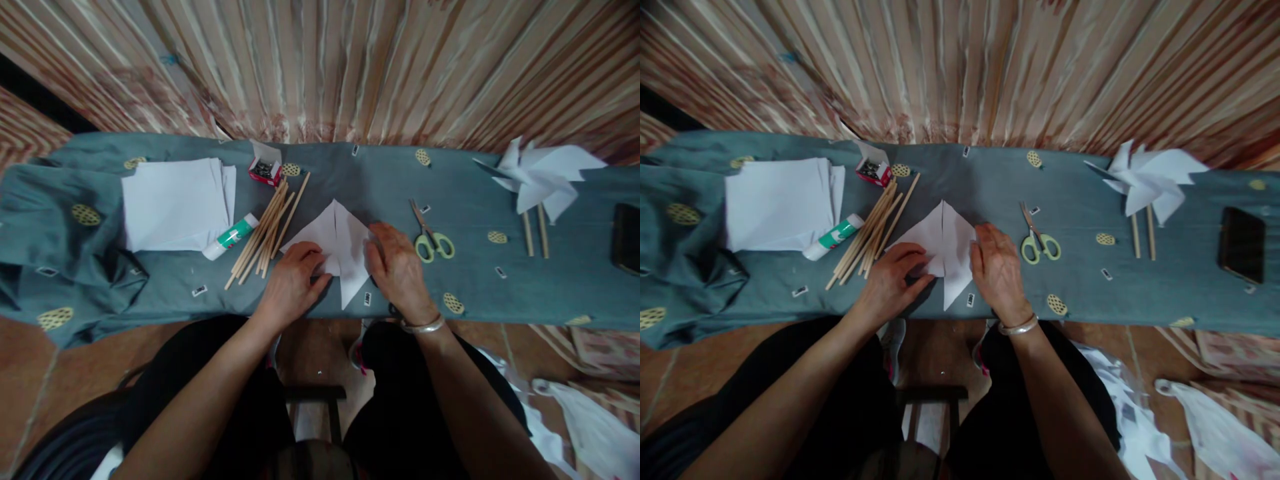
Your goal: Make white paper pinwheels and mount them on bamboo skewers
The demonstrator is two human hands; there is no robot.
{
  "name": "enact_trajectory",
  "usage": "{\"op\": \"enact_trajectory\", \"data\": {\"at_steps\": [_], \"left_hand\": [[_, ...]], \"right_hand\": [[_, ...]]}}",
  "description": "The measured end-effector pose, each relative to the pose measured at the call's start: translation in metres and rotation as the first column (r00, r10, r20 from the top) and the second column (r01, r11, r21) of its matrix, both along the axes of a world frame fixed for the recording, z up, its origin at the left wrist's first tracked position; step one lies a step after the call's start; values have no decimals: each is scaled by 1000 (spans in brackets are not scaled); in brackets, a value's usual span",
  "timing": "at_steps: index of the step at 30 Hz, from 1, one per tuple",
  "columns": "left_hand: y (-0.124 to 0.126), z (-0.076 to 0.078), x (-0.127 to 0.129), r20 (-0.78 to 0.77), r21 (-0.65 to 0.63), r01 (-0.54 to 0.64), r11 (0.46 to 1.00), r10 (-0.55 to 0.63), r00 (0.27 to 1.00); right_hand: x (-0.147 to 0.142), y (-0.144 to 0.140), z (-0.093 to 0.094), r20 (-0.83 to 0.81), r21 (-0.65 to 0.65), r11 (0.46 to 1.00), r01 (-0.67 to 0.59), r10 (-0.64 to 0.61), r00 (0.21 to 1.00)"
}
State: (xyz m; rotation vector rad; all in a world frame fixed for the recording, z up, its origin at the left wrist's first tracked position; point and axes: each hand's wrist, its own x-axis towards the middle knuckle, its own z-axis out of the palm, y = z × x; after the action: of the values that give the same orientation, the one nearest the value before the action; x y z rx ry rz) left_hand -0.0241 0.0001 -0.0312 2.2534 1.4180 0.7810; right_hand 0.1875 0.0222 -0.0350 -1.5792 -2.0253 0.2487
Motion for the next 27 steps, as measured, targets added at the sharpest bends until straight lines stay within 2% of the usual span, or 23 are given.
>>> {"op": "enact_trajectory", "data": {"at_steps": [3, 6, 13, 16, 20, 23, 27], "left_hand": [[-1, 1, -1, 1, 10, 1, 1000, -1, 1000], [0, 1, -3, 2, 19, 8, 1000, -8, 1000], [-4, 4, 4, 12, 95, 48, 994, -49, 999], [-17, 8, 15, -6, 108, 119, 987, -119, 993], [-33, 7, 28, -146, 80, 268, 960, -254, 956], [-37, 4, 30, -228, 57, 277, 959, -257, 939], [-37, 3, 26, -234, 84, 274, 958, -248, 940]], "right_hand": [[9, -1, 5, -74, -51, 996, 72, -76, 994], [19, -5, 7, -174, -178, 977, 118, -150, 973], [38, -16, -1, -396, -401, 913, 73, -245, 885], [43, -19, -2, -407, -409, 910, 70, -251, 878], [42, -22, 5, -288, -353, 927, 127, -237, 928], [38, -25, 11, -237, -305, 940, 151, -229, 944], [36, -27, 14, -238, -293, 946, 140, -215, 947]]}}
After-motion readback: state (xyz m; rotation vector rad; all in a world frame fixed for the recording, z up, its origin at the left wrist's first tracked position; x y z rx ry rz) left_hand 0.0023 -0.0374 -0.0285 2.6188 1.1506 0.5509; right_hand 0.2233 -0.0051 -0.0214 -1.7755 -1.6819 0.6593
